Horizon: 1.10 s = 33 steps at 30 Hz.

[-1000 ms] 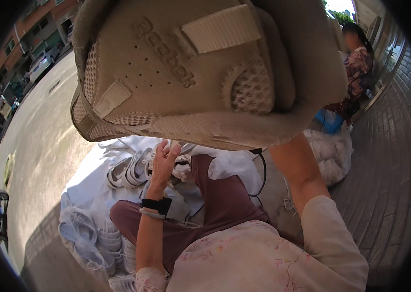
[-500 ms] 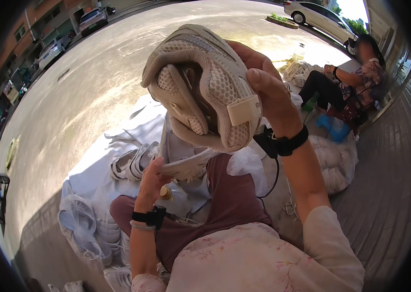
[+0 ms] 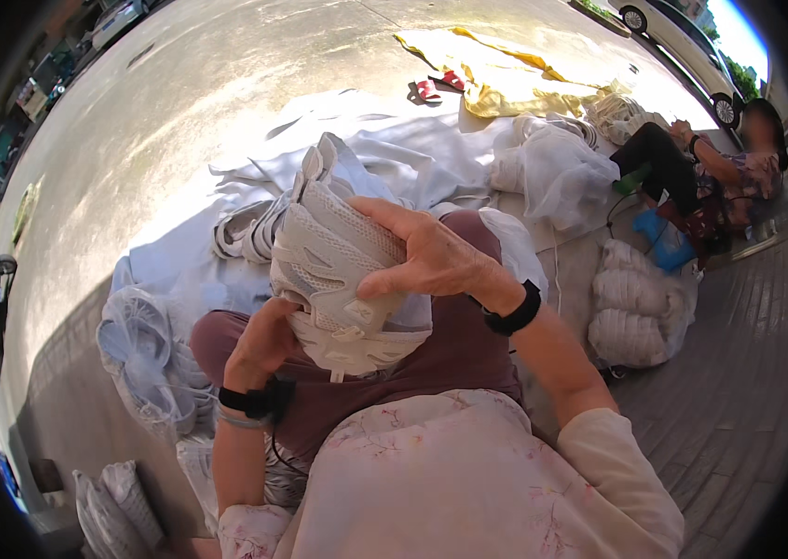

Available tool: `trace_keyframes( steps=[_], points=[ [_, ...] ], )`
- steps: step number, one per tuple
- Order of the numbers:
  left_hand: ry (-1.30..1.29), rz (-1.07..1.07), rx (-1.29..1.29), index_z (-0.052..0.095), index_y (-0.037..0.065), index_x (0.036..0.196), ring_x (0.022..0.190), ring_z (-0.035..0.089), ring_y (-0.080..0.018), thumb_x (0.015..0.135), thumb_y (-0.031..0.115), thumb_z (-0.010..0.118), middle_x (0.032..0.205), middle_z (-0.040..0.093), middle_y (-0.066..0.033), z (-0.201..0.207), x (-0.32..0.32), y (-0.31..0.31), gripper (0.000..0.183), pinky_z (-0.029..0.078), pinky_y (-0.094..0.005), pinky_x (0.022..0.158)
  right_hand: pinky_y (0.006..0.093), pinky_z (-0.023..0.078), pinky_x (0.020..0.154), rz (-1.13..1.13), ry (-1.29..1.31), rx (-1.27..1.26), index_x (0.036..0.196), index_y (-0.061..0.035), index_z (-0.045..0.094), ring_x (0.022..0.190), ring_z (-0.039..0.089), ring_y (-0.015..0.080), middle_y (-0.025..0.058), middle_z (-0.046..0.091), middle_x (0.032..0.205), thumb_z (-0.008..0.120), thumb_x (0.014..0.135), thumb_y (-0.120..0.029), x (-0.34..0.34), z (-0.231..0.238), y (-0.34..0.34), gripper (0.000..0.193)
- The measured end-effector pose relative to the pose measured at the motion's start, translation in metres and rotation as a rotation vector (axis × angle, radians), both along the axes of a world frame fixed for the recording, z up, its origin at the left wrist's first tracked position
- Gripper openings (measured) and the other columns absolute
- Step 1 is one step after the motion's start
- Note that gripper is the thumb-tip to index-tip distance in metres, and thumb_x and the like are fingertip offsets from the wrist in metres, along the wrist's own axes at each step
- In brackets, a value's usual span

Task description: The recorder is sitting outdoors lacing up white athletic shoes.

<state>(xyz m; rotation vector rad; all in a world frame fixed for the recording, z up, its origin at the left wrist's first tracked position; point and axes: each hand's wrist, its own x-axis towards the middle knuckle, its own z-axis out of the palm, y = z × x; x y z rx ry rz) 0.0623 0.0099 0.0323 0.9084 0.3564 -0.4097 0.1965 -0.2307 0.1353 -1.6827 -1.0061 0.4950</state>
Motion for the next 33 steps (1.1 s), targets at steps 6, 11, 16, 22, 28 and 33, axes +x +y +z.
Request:
trace_keyframes(
  steps=[6, 11, 16, 22, 28, 33],
  points=[
    [0.096, -0.009, 0.125, 0.059, 0.004, 0.111, 0.069, 0.057, -0.0084, 0.083, 0.029, 0.055, 0.091, 0.063, -0.0008, 0.0, -0.031, 0.002, 0.037, 0.043, -0.0226, 0.051, 0.0317, 0.042, 0.096, 0.115, 0.041, -0.083, 0.137, 0.0012, 0.039, 0.111, 0.053, 0.0178, 0.0128, 0.057, 0.122, 0.081, 0.069, -0.021, 0.003, -0.018, 0.006, 0.083],
    [0.15, 0.027, 0.086, 0.061, 0.008, 0.101, 0.066, 0.054, -0.0097, 0.084, 0.029, 0.056, 0.085, 0.063, -0.0005, 0.01, -0.032, -0.012, 0.028, 0.038, -0.0216, 0.052, 0.0315, 0.044, 0.091, 0.184, -0.024, -0.297, 0.137, 0.0005, 0.038, 0.103, 0.06, 0.0211, 0.0173, 0.061, 0.114, 0.08, 0.07, -0.022, -0.002, -0.017, 0.014, 0.082],
    [0.24, 0.134, 0.042, 0.06, 0.006, 0.099, 0.066, 0.058, -0.0129, 0.085, 0.032, 0.058, 0.084, 0.064, -0.0035, -0.014, -0.052, -0.006, 0.029, 0.045, -0.0263, 0.052, 0.0394, 0.046, 0.087, 0.267, -0.083, -0.309, 0.134, 0.0037, 0.037, 0.1, 0.06, 0.0377, 0.0264, 0.061, 0.107, 0.073, 0.07, -0.016, -0.012, -0.037, 0.005, 0.075],
    [0.292, 0.221, 0.131, 0.057, 0.002, 0.111, 0.085, 0.065, -0.0179, 0.088, 0.035, 0.057, 0.096, 0.065, -0.009, -0.002, -0.071, -0.013, 0.041, 0.054, -0.0346, 0.072, 0.0412, 0.045, 0.087, 0.423, -0.039, -0.281, 0.132, 0.0026, 0.04, 0.101, 0.059, 0.0388, 0.0248, 0.06, 0.108, 0.073, 0.069, -0.012, -0.049, -0.07, -0.001, 0.072],
    [0.271, 0.343, 0.081, 0.053, 0.002, 0.122, 0.102, 0.059, -0.0164, 0.092, 0.036, 0.052, 0.113, 0.062, -0.0081, 0.0, -0.09, -0.032, 0.046, 0.048, -0.0335, 0.087, 0.0389, 0.047, 0.085, 0.288, -0.049, -0.233, 0.129, 0.004, 0.044, 0.099, 0.06, 0.0378, 0.0247, 0.06, 0.107, 0.075, 0.07, -0.018, -0.052, -0.088, 0.005, 0.07],
    [0.234, 0.383, 0.139, 0.053, 0.001, 0.122, 0.105, 0.058, -0.0174, 0.094, 0.037, 0.051, 0.115, 0.06, -0.0089, -0.005, -0.094, -0.021, 0.046, 0.045, -0.0318, 0.092, 0.0366, 0.047, 0.085, 0.27, -0.062, -0.167, 0.126, 0.0056, 0.046, 0.099, 0.061, 0.0339, 0.0233, 0.061, 0.108, 0.076, 0.069, -0.018, -0.062, -0.088, 0.028, 0.069]
  ],
)
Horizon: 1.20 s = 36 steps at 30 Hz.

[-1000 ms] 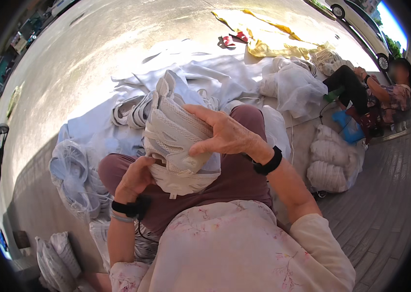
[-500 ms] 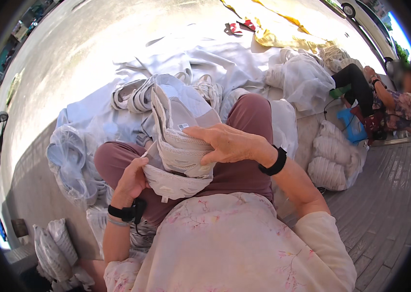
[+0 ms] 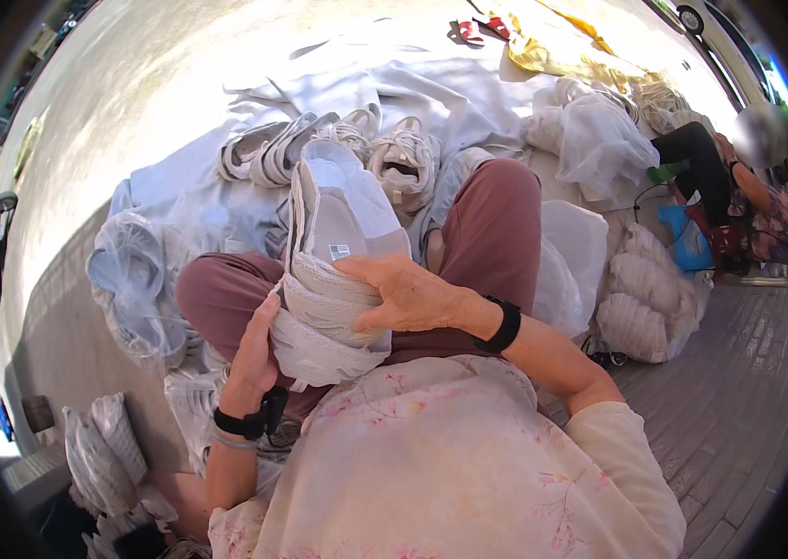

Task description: The recorder is sitting outdoors lacing up white athletic shoes.

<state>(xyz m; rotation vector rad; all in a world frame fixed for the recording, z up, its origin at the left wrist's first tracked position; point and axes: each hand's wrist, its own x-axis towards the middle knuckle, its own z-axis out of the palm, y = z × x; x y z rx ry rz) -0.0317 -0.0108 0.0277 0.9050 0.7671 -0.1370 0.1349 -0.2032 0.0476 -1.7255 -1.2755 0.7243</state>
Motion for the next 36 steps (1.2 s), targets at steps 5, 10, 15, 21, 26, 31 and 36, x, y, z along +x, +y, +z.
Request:
trace_keyframes(
  steps=[5, 10, 15, 21, 26, 31, 36],
  points=[
    [-0.3, 0.059, 0.015, 0.042, 0.0, 0.132, 0.11, 0.056, -0.0192, 0.095, 0.035, 0.048, 0.123, 0.055, -0.01, 0.032, -0.032, 0.008, 0.051, 0.046, -0.0341, 0.093, 0.0306, 0.045, 0.091, -0.194, 0.849, 0.015, 0.127, 0.0011, 0.048, 0.102, 0.057, 0.0161, 0.0103, 0.062, 0.111, 0.079, 0.071, -0.019, -0.012, 0.01, -0.01, 0.067],
    [-0.096, 0.354, 0.403, 0.03, 0.006, 0.142, 0.121, 0.049, -0.0262, 0.095, 0.042, 0.045, 0.135, 0.046, -0.0109, 0.006, -0.12, -0.013, 0.061, 0.043, -0.0418, 0.099, 0.0304, 0.045, 0.092, -0.002, 0.84, 0.083, 0.128, -0.0002, 0.048, 0.105, 0.055, 0.0142, 0.0095, 0.061, 0.113, 0.08, 0.07, -0.015, -0.036, 0.0, 0.021, 0.068],
    [-0.188, 0.069, 1.685, 0.028, 0.001, 0.142, 0.128, 0.042, -0.0314, 0.091, 0.051, 0.047, 0.141, 0.04, -0.0147, 0.044, -0.132, -0.012, 0.074, 0.039, -0.0479, 0.103, 0.0296, 0.045, 0.091, 0.176, 0.848, 0.229, 0.126, 0.0015, 0.047, 0.103, 0.055, 0.0147, 0.0094, 0.06, 0.113, 0.077, 0.068, -0.01, -0.031, 0.018, 0.043, 0.067],
    [-0.202, 0.127, 0.839, 0.024, -0.004, 0.143, 0.13, 0.037, -0.033, 0.089, 0.044, 0.047, 0.142, 0.034, -0.0225, 0.068, -0.069, -0.004, 0.076, 0.032, -0.043, 0.106, 0.0298, 0.044, 0.095, 0.215, 1.216, 0.228, 0.129, 0.0002, 0.047, 0.106, 0.055, 0.0148, 0.0069, 0.059, 0.117, 0.072, 0.07, -0.001, -0.023, -0.039, 0.059, 0.064],
    [-0.23, -0.136, 0.857, 0.024, -0.004, 0.143, 0.129, 0.037, -0.0318, 0.088, 0.035, 0.054, 0.141, 0.035, -0.0207, 0.099, 0.022, -0.017, 0.073, 0.03, -0.0405, 0.106, 0.0303, 0.049, 0.085, 0.07, 1.501, 0.343, 0.12, 0.0019, 0.053, 0.098, 0.06, 0.0165, 0.0082, 0.062, 0.109, 0.061, 0.067, 0.006, -0.005, -0.055, 0.051, 0.054],
    [-0.125, -0.641, 1.201, 0.026, -0.002, 0.14, 0.123, 0.037, -0.0442, 0.084, 0.03, 0.065, 0.132, 0.036, -0.0296, 0.031, 0.075, -0.007, 0.076, 0.032, -0.0476, 0.103, 0.0325, 0.05, 0.082, -0.448, 1.516, 0.049, 0.131, -0.0001, 0.045, 0.101, 0.059, 0.0221, 0.0122, 0.058, 0.116, 0.057, 0.068, 0.009, 0.005, -0.143, 0.046, 0.064],
    [-0.231, -0.777, 1.558, 0.027, 0.0, 0.14, 0.124, 0.031, -0.0473, 0.078, 0.021, 0.069, 0.134, 0.028, -0.0303, -0.004, 0.089, -0.036, 0.078, 0.026, -0.0506, 0.105, 0.0317, 0.051, 0.079, -0.742, 1.054, -0.276, 0.135, -0.0001, 0.04, 0.101, 0.059, 0.0226, 0.013, 0.056, 0.112, 0.057, 0.079, -0.002, 0.008, -0.145, 0.027, 0.059]
  ],
)
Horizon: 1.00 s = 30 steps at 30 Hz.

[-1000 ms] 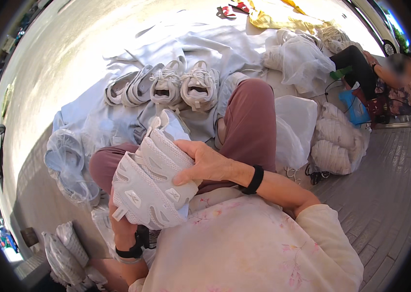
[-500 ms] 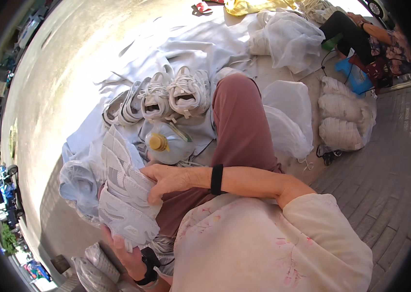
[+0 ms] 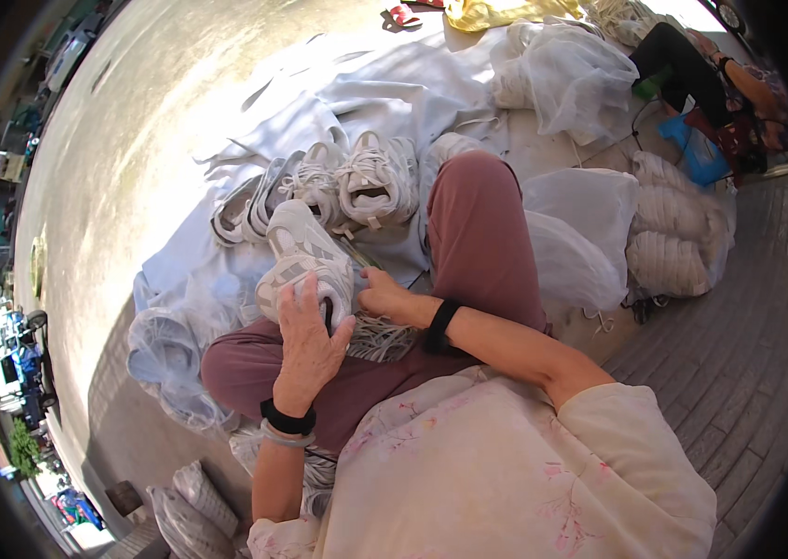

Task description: The recorder is sitting outdoors lacing up white athletic shoes.

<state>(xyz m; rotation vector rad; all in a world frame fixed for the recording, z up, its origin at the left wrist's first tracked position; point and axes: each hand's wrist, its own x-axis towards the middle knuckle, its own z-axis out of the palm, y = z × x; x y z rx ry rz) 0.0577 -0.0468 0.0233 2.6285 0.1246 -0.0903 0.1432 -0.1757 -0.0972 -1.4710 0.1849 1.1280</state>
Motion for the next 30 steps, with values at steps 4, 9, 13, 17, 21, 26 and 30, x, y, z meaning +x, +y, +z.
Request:
trace_keyframes(
  steps=[4, 9, 13, 17, 21, 26, 30],
  points=[
    [0.068, 0.014, 0.089, 0.029, 0.005, 0.14, 0.124, 0.03, -0.0487, 0.076, 0.019, 0.071, 0.134, 0.027, -0.0306, 0.009, -0.003, -0.003, 0.078, 0.025, -0.0529, 0.104, 0.0326, 0.047, 0.084, -0.046, -0.495, 0.032, 0.134, 0.002, 0.041, 0.105, 0.057, 0.0226, 0.0178, 0.054, 0.118, 0.061, 0.084, -0.02, 0.027, 0.03, -0.005, 0.058],
    [0.085, -0.004, 0.11, 0.031, 0.009, 0.141, 0.128, 0.026, -0.0506, 0.073, 0.017, 0.073, 0.138, 0.025, -0.0303, 0.004, -0.005, -0.014, 0.08, 0.023, -0.0569, 0.105, 0.0377, 0.044, 0.093, 0.222, -0.832, 0.036, 0.124, 0.0079, 0.05, 0.108, 0.055, 0.036, 0.0273, 0.055, 0.115, 0.063, 0.08, -0.04, 0.039, 0.064, 0.023, 0.067],
    [0.021, -0.027, 0.043, 0.037, 0.006, 0.138, 0.129, 0.026, -0.0475, 0.069, 0.017, 0.076, 0.139, 0.027, -0.0293, -0.001, -0.014, -0.005, 0.08, 0.024, -0.0523, 0.106, 0.0416, 0.041, 0.096, 0.347, -0.944, -0.004, 0.123, 0.0084, 0.051, 0.11, 0.052, 0.0403, 0.0298, 0.053, 0.117, 0.065, 0.077, -0.044, 0.032, 0.052, 0.029, 0.071],
    [-0.033, -0.008, 0.063, 0.041, 0.006, 0.136, 0.13, 0.027, -0.0476, 0.068, 0.018, 0.077, 0.141, 0.027, -0.029, -0.002, -0.02, -0.004, 0.078, 0.024, -0.0509, 0.107, 0.04, 0.042, 0.096, 0.386, -0.874, -0.016, 0.127, 0.0054, 0.049, 0.115, 0.05, 0.0373, 0.0281, 0.048, 0.126, 0.065, 0.079, -0.042, 0.039, 0.053, 0.034, 0.069],
    [-0.027, -0.029, -0.018, 0.042, 0.007, 0.135, 0.13, 0.029, -0.0466, 0.069, 0.017, 0.076, 0.141, 0.03, -0.0276, 0.003, -0.02, -0.007, 0.075, 0.026, -0.0507, 0.107, 0.0414, 0.04, 0.099, 0.125, -0.828, -0.135, 0.13, 0.0051, 0.046, 0.117, 0.05, 0.0397, 0.03, 0.05, 0.125, 0.065, 0.077, -0.044, 0.052, 0.037, 0.036, 0.074],
    [-0.202, 0.194, -0.238, 0.042, 0.001, 0.132, 0.128, 0.036, -0.0418, 0.078, 0.015, 0.067, 0.135, 0.038, -0.0266, 0.0, -0.022, 0.022, 0.061, 0.031, -0.0468, 0.106, 0.04, 0.041, 0.097, 0.168, -0.688, -0.113, 0.132, -0.0027, 0.047, 0.11, 0.055, 0.0385, 0.0274, 0.056, 0.118, 0.066, 0.076, -0.038, 0.057, 0.025, 0.04, 0.069],
    [-0.176, 0.592, -0.65, 0.036, -0.007, 0.134, 0.129, 0.039, -0.0372, 0.084, 0.017, 0.061, 0.137, 0.038, -0.0275, -0.031, -0.018, 0.074, 0.061, 0.033, -0.0412, 0.105, 0.0379, 0.042, 0.095, 0.216, -0.619, -0.078, 0.134, -0.0046, 0.047, 0.108, 0.056, 0.0357, 0.0261, 0.057, 0.117, 0.068, 0.075, -0.038, 0.059, 0.04, 0.043, 0.071]
  ],
)
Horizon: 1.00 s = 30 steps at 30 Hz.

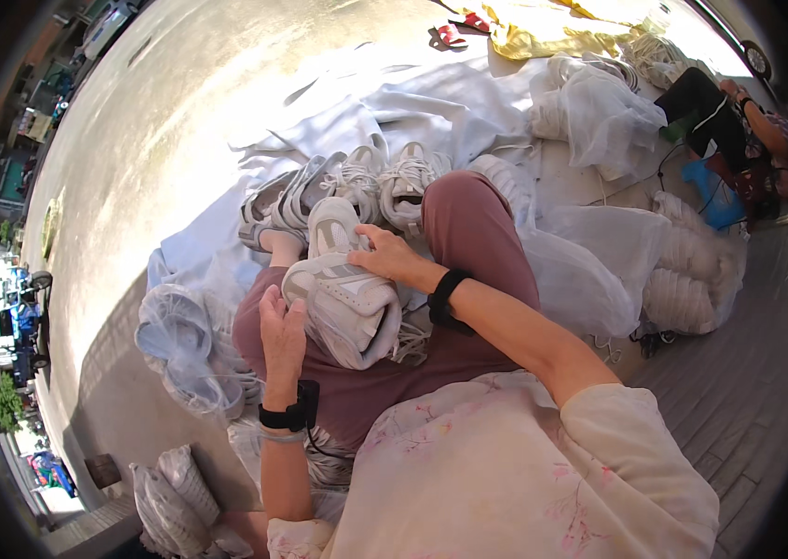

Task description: The recorder is sitting outdoors lacing up white athletic shoes.

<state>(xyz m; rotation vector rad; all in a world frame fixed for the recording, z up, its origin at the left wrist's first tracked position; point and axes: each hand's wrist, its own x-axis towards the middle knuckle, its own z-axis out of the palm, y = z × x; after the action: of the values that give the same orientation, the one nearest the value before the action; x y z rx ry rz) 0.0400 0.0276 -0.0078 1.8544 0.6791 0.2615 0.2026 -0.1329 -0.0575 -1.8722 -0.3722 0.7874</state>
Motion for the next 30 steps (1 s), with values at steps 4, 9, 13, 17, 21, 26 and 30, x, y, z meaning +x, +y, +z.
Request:
trace_keyframes(
  steps=[4, 9, 13, 17, 21, 26, 30],
  points=[
    [0.242, -0.033, -0.086, 0.027, -0.013, 0.137, 0.128, 0.041, -0.0302, 0.086, 0.019, 0.062, 0.138, 0.039, -0.0269, -0.02, 0.021, 0.027, 0.07, 0.035, -0.0334, 0.103, 0.0361, 0.044, 0.092, 0.027, 0.015, 0.031, 0.134, -0.0039, 0.046, 0.108, 0.057, 0.0316, 0.0257, 0.057, 0.116, 0.07, 0.074, -0.039, -0.004, -0.004, 0.001, 0.073],
    [0.233, 0.047, -0.348, 0.033, -0.013, 0.133, 0.117, 0.051, -0.0268, 0.079, 0.021, 0.069, 0.13, 0.048, -0.0243, -0.045, 0.022, 0.046, 0.073, 0.041, -0.0318, 0.096, 0.0337, 0.042, 0.094, -0.004, 0.022, -0.029, 0.134, 0.0019, 0.043, 0.109, 0.055, 0.0268, 0.0237, 0.056, 0.12, 0.069, 0.08, -0.032, -0.006, 0.001, 0.016, 0.069],
    [0.137, -0.002, -0.416, 0.042, -0.008, 0.124, 0.1, 0.056, -0.0203, 0.075, 0.016, 0.074, 0.116, 0.055, -0.0158, -0.043, 0.019, 0.04, 0.064, 0.046, -0.0296, 0.086, 0.0327, 0.043, 0.092, -0.087, 0.024, 0.047, 0.133, 0.0034, 0.045, 0.107, 0.056, 0.0257, 0.023, 0.057, 0.119, 0.068, 0.081, -0.031, -0.012, -0.004, 0.02, 0.066],
    [-0.073, 0.095, -0.311, 0.045, -0.005, 0.121, 0.095, 0.057, -0.0183, 0.073, 0.011, 0.075, 0.109, 0.056, -0.0123, -0.043, 0.006, 0.03, 0.059, 0.047, -0.0288, 0.083, 0.0338, 0.046, 0.086, -0.01, -0.063, 0.023, 0.129, 0.0063, 0.048, 0.098, 0.06, 0.0279, 0.0216, 0.062, 0.106, 0.067, 0.078, -0.038, -0.008, 0.006, 0.013, 0.071],
    [-0.134, 0.078, -0.298, 0.045, -0.004, 0.119, 0.096, 0.057, -0.0175, 0.072, 0.01, 0.077, 0.107, 0.056, -0.0113, -0.019, 0.005, 0.016, 0.058, 0.047, -0.0274, 0.083, 0.029, 0.047, 0.073, -0.075, 0.083, 0.079, 0.127, 0.0006, 0.052, 0.085, 0.059, 0.0169, 0.0119, 0.063, 0.095, 0.07, 0.079, -0.036, 0.001, 0.005, 0.007, 0.063],
    [-0.173, 0.001, -0.55, 0.046, -0.003, 0.121, 0.096, 0.056, -0.015, 0.077, 0.013, 0.075, 0.109, 0.058, -0.0106, -0.011, -0.007, 0.016, 0.055, 0.047, -0.0256, 0.083, 0.0279, 0.046, 0.065, -0.084, -0.024, 0.064, 0.124, -0.0004, 0.057, 0.075, 0.057, 0.0137, 0.0084, 0.062, 0.085, 0.074, 0.073, -0.038, -0.008, 0.028, 0.003, 0.066],
    [-0.133, 0.021, -0.516, 0.049, 0.0, 0.119, 0.095, 0.056, -0.0146, 0.08, 0.015, 0.073, 0.108, 0.059, -0.0086, -0.004, -0.01, 0.008, 0.048, 0.046, -0.0256, 0.083, 0.0288, 0.046, 0.065, -0.044, -0.282, -0.039, 0.12, -0.0012, 0.061, 0.074, 0.058, 0.0144, 0.0086, 0.062, 0.079, 0.076, 0.07, -0.038, -0.01, 0.035, 0.006, 0.064]
  ],
)
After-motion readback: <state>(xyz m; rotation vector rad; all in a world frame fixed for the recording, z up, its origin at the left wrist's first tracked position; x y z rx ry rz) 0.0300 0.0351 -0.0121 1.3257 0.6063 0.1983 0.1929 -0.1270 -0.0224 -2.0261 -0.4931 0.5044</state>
